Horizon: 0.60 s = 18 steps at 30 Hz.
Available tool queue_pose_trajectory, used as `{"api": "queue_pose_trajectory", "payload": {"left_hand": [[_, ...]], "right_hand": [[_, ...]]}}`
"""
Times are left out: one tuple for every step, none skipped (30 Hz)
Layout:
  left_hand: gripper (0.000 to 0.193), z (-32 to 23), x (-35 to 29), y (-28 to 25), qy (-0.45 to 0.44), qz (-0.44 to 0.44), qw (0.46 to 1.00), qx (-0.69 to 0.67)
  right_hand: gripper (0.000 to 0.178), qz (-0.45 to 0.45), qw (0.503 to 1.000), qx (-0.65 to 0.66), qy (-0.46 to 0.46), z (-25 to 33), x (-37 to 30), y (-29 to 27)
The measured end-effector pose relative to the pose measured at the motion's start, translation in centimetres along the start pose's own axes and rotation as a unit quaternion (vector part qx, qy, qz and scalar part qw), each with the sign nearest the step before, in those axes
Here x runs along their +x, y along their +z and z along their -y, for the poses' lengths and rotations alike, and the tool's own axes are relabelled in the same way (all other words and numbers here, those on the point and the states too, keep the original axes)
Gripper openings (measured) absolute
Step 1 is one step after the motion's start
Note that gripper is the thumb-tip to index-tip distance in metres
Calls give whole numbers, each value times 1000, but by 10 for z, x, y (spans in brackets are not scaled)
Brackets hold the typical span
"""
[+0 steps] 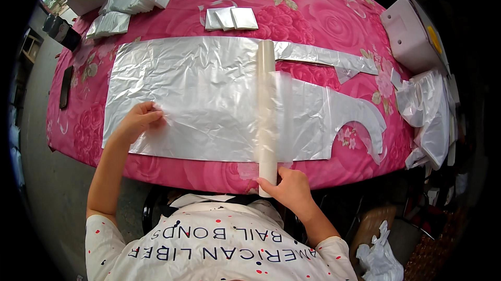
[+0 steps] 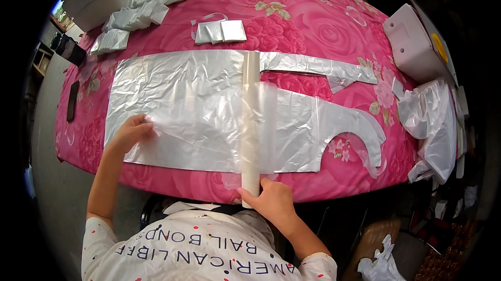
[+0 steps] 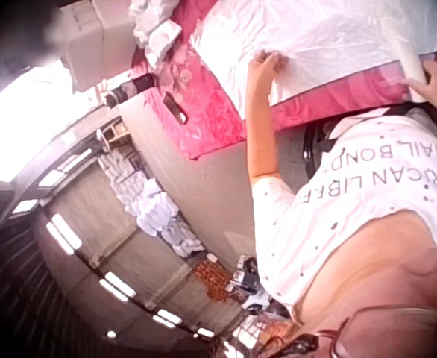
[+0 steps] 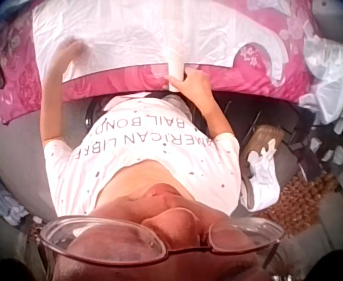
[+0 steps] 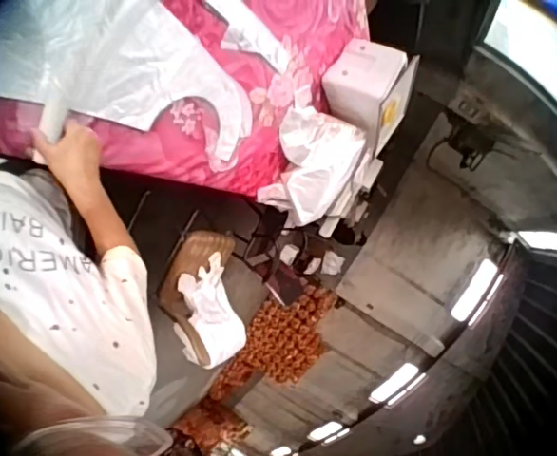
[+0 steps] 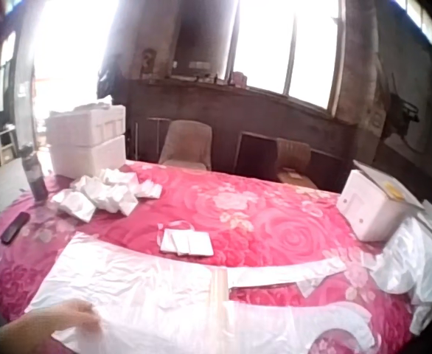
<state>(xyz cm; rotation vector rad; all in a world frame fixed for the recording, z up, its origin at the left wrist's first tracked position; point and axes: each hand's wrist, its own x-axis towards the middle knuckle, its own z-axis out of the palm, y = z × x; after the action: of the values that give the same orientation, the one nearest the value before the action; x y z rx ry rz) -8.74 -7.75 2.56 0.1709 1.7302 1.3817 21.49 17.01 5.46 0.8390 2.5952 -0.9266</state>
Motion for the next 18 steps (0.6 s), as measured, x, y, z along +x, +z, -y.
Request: {"api": "queue_pose_trajectory", "payload": {"left_hand": [[7,-3,-9,-18,9,-38,999,33],[7,0,-18,-40,4,-73,995,65],[6,4,-24,-53,18,-100,992,70],[6,12,-27,-72,25,-124,984,127],[8,18,-31,-85,32,-148,971,184],[10,17,-34,-80,87,-211,935,273],[13,12,-36,-65,142,-268,883,359],[15,6,-36,-49,196,-320,816,439],[18,-4,-33,-30,285,-318,764,484],[22,-11,-27,-7,370,-310,704,521],[22,-17,-24,23,395,-276,740,468],[24,-22,-22,56,416,-222,770,430],[29,-20,-16,85,436,-163,784,411],[37,-16,-8,112,462,-106,786,398],[49,-11,-2,135,472,-54,800,367],[56,-11,4,155,471,-5,808,355],[60,-8,14,169,471,20,810,348],[60,-4,23,178,466,10,810,355]], "right_hand": [[51,-1,1000,-1,2,-1,-1,0],[50,1,1000,-1,-2,-1,-1,1],[50,1,1000,-1,-1,-2,-1,3],[50,2,1000,4,0,-1,-1,3],[49,2,1000,10,2,0,-1,4],[49,1,1000,14,5,1,-1,4],[50,-4,1000,4,6,2,-1,5],[51,-9,1000,-6,6,3,-2,6],[53,-15,1000,-15,8,4,-3,7],[52,-17,1000,-20,17,5,-4,6],[52,-17,999,-24,21,7,-4,5],[52,-17,999,-29,23,8,-4,3],[52,-19,999,-29,16,8,-3,3],[52,-23,999,-28,10,7,-2,4],[52,-26,999,-27,3,7,-3,5],[52,-25,999,-31,3,7,-3,5],[52,-24,999,-36,4,7,-3,5],[52,-22,999,-41,4,7,-3,6]]}}
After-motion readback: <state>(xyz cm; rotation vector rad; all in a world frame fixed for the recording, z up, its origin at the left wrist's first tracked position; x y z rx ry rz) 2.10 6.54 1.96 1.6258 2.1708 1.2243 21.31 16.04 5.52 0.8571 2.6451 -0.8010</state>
